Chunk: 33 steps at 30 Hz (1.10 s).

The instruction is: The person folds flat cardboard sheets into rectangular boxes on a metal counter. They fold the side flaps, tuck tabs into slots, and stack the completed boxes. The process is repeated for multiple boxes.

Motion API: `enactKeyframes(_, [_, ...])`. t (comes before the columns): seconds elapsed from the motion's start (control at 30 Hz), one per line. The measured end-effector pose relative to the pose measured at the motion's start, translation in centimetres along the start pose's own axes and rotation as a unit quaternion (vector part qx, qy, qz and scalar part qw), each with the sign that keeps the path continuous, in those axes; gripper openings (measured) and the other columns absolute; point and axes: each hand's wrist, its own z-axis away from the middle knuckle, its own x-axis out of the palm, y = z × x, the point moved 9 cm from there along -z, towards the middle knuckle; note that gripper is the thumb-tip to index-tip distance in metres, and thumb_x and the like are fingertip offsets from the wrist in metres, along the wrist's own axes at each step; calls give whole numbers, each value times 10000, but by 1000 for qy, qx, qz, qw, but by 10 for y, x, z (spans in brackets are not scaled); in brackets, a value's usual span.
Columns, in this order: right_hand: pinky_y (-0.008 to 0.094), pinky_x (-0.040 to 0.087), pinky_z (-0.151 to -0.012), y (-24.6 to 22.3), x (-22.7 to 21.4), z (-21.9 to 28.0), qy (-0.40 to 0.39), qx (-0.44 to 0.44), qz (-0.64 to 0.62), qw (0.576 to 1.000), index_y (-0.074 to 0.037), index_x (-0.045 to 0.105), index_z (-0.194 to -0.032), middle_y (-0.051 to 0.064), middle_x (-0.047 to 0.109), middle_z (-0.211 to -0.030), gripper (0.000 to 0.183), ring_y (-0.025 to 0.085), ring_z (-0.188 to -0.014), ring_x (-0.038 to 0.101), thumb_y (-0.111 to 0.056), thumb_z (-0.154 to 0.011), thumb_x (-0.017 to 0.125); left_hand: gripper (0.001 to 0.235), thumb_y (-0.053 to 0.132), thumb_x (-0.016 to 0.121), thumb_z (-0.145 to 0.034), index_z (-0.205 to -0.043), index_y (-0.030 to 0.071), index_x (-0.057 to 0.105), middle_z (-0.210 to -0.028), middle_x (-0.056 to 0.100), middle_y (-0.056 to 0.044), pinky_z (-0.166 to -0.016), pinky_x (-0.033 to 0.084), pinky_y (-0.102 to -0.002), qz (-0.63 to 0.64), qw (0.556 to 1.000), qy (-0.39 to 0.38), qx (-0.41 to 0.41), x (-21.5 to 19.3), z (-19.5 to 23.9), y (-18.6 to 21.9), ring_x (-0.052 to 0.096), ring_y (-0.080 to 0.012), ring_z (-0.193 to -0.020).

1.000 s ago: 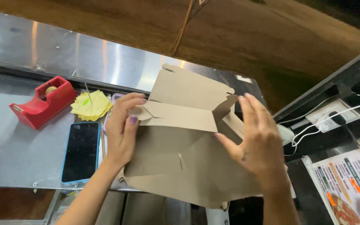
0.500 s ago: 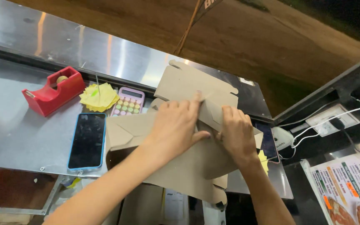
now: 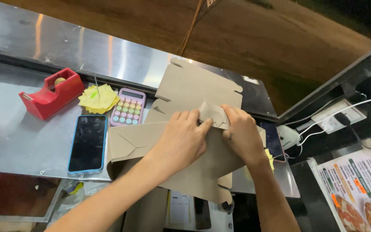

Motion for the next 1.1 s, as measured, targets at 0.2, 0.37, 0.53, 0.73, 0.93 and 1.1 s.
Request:
enactKeyframes(0.2, [437,551,-930,5,-3,1,-33,7,-83,996,-152,611,-1387,125,698,-1109,687,354,-1087,706,-102,-710,501,533,266,767,-783,-1293,125,709,-1178,684,-247,-885,475,-438,75,996,-46,-4,-6,1,-16,690,-404,-1033])
enactKeyframes(0.37, [428,555,-924,13,0,0,-38,38,-105,993,-194,641,-1370,82,717,-1125,632,321,-1093,709,-95,-761,505,510,270,752,-790,-1279,126,722,-1171,689,-249,-887,470,-440,72,996,-42,-8,-5,0,-14,689,-395,-1043])
enactKeyframes(0.53, [467,569,-868,0,27,0,11,3,38,999,-79,603,-1300,130,688,-1034,651,351,-1011,711,-149,-667,739,508,242,751,-775,-1253,75,714,-1121,686,-281,-854,466,-442,-63,998,6,-22,10,-1,11,685,-394,-991])
enactKeyframes(0.73, [368,548,-728,-29,9,6,148,2,180,972,-133,645,-1096,24,669,-851,222,231,-855,716,-191,-883,621,340,50,539,-915,-1190,-72,697,-1177,669,-364,-921,443,-492,-254,956,115,-93,13,1,52,627,-438,-1048])
enactKeyframes(0.93, [520,569,-884,11,-6,-1,0,69,-82,994,-218,656,-1312,135,727,-1044,504,409,-1011,719,-216,-808,643,349,50,541,-948,-1243,-81,674,-1246,663,-342,-1034,400,-523,-166,978,125,14,-32,22,51,602,-446,-1186])
enactKeyframes(1.1, [474,473,-902,40,-51,-1,-33,138,-159,977,-306,595,-1433,160,730,-1203,705,441,-1087,649,-137,-757,488,328,41,395,-1087,-1231,-105,651,-1273,679,-300,-1103,519,-479,34,936,118,329,-10,123,81,670,-398,-1199])
